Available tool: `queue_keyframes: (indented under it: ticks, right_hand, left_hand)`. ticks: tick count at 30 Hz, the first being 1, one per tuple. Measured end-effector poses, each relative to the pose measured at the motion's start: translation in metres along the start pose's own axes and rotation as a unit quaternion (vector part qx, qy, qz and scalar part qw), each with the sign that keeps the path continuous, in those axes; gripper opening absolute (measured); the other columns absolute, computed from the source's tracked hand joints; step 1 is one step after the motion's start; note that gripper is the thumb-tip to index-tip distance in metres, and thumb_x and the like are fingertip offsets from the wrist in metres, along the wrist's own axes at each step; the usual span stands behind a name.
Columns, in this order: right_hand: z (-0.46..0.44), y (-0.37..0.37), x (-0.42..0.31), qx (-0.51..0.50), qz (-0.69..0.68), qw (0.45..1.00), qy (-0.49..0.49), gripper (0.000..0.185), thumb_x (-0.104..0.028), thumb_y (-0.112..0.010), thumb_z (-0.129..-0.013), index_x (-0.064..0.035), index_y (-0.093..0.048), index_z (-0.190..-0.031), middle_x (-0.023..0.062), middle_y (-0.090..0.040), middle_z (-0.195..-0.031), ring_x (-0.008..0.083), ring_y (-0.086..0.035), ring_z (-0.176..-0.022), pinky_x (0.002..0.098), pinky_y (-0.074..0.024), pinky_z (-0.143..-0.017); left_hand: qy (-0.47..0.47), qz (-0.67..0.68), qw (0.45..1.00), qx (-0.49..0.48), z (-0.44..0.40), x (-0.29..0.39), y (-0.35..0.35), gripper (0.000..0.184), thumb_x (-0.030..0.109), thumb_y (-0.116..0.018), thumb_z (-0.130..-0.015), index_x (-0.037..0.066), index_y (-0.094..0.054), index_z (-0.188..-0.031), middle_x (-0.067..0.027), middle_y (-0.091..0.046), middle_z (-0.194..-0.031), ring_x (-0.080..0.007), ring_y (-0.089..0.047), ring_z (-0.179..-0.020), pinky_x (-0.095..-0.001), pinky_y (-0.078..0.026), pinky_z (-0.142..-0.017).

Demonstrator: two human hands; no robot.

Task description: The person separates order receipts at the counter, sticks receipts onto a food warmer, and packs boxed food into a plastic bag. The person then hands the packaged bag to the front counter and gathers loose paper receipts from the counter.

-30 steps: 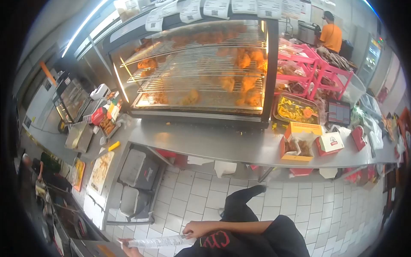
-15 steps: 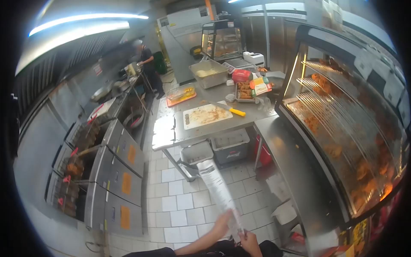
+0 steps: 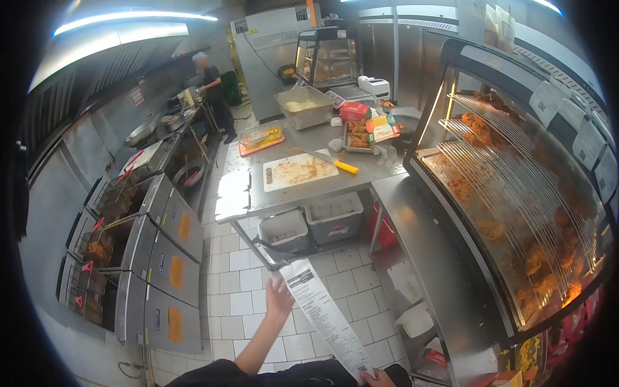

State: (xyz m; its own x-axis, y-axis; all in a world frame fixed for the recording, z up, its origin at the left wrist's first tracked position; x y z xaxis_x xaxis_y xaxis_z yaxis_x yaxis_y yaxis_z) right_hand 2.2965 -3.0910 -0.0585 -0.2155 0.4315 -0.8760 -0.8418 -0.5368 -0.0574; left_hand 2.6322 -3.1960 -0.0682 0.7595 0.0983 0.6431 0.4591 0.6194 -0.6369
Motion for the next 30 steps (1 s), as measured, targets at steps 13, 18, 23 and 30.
queue_keyframes:
  ticks: [13, 18, 23, 30]
  right_hand:
    - [-0.007, 0.034, 0.073, 0.210, 0.008, 0.977, -0.040, 0.043, -0.025, -0.065, -0.077, 0.0063, -0.053, -0.105, 0.0093, -0.060, -0.090, 0.0174, -0.055, -0.078, 0.0305, -0.0435, -0.068]
    - [0.006, 0.041, 0.041, 0.201, -0.201, 0.958, 0.045, 0.020, -0.017, -0.057, -0.083, -0.0008, -0.056, -0.096, 0.0027, -0.057, -0.083, 0.0122, -0.051, -0.070, 0.0272, -0.0411, -0.060]
    - [0.015, 0.078, 0.033, 0.297, -0.420, 0.854, 0.074, 0.012, -0.009, -0.051, -0.086, -0.0060, -0.054, -0.097, 0.0005, -0.049, -0.074, 0.0129, -0.048, -0.065, 0.0270, -0.0409, -0.060]
    - [0.040, 0.174, 0.071, 0.400, -0.449, 0.791, 0.117, 0.017, -0.011, -0.052, -0.085, -0.0016, -0.053, -0.099, 0.0046, -0.055, -0.077, 0.0138, -0.054, -0.062, 0.0256, -0.0453, -0.054]
  left_hand:
    - [0.247, 0.025, 0.933, -0.260, 0.047, -0.118, -0.080, 0.067, 0.053, -0.020, -0.089, 0.000, -0.030, -0.128, -0.0157, -0.039, -0.129, -0.0282, -0.037, -0.119, -0.0391, -0.026, -0.101]
    - [0.234, 0.053, 0.951, -0.193, 0.035, -0.090, -0.072, 0.064, 0.050, -0.020, -0.090, 0.000, -0.029, -0.128, -0.0180, -0.039, -0.128, -0.0304, -0.039, -0.118, -0.0414, -0.029, -0.100]
    - [0.196, -0.178, 0.941, -0.212, 0.000, -0.127, 0.040, 0.054, 0.042, -0.026, -0.092, 0.001, -0.032, -0.126, -0.0198, -0.045, -0.122, -0.0306, -0.046, -0.112, -0.0391, -0.036, -0.096]
    - [0.358, -0.650, 0.670, -0.012, 0.059, -0.191, 0.412, 0.031, 0.028, -0.039, -0.089, 0.005, -0.056, -0.099, -0.0125, -0.061, -0.089, -0.0228, -0.060, -0.077, -0.0359, -0.047, -0.066]
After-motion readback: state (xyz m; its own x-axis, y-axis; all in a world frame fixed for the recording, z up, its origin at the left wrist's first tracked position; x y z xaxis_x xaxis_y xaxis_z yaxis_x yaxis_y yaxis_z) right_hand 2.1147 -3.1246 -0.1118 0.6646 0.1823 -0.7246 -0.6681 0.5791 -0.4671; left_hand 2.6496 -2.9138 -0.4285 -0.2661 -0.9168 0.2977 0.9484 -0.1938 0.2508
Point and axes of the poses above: each hand's wrist, its own z-axis away from the middle knuckle, its own y-axis out of the back of the hand, x = y × z, the point moved 8 cm from there along -z, towards the middle knuckle
